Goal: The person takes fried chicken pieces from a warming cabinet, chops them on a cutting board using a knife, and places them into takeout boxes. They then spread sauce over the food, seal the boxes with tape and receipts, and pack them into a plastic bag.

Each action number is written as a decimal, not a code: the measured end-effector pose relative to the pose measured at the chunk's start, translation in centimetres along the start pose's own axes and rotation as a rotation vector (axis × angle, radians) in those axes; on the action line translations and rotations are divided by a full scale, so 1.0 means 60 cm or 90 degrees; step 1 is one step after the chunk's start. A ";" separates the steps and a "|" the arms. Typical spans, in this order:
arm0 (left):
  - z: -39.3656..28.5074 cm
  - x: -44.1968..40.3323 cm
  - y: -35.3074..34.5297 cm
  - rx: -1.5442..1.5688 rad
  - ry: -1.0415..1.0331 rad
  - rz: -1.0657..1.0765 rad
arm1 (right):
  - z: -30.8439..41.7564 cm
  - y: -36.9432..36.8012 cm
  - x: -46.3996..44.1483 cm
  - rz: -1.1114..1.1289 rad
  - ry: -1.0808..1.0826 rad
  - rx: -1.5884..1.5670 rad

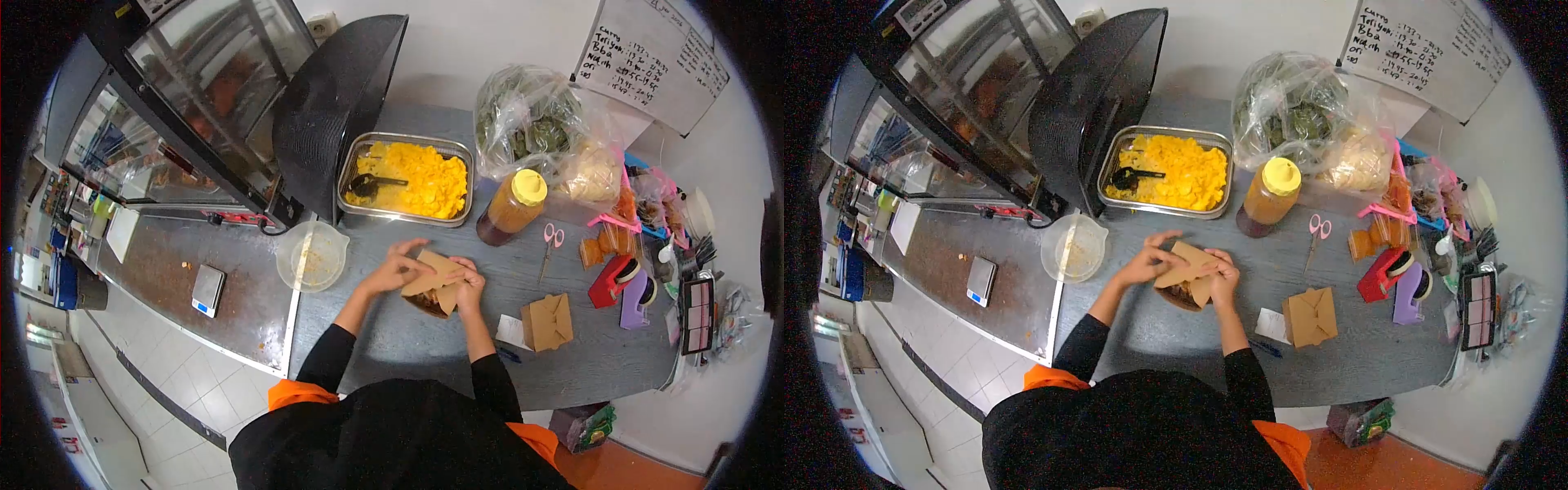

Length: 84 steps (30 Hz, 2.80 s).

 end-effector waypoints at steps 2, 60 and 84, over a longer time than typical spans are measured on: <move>-0.007 0.021 0.027 -0.026 0.029 0.041 | 0.024 0.004 0.019 0.001 0.013 0.066; -0.065 0.017 -0.092 0.060 0.113 -0.168 | 0.086 -0.036 0.067 0.193 0.058 0.563; -0.191 0.004 -0.116 -0.529 0.042 0.192 | 0.310 0.246 0.124 -0.274 0.344 0.420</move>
Point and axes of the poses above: each hand's wrist, its own x-axis away from the middle knuckle, its own y-axis out of the back of the hand, z = x × y, the point moved 6 cm from there along -x, towards the middle knuckle, and after that the axes turned 5 degrees about z, right-handed, at the moved point
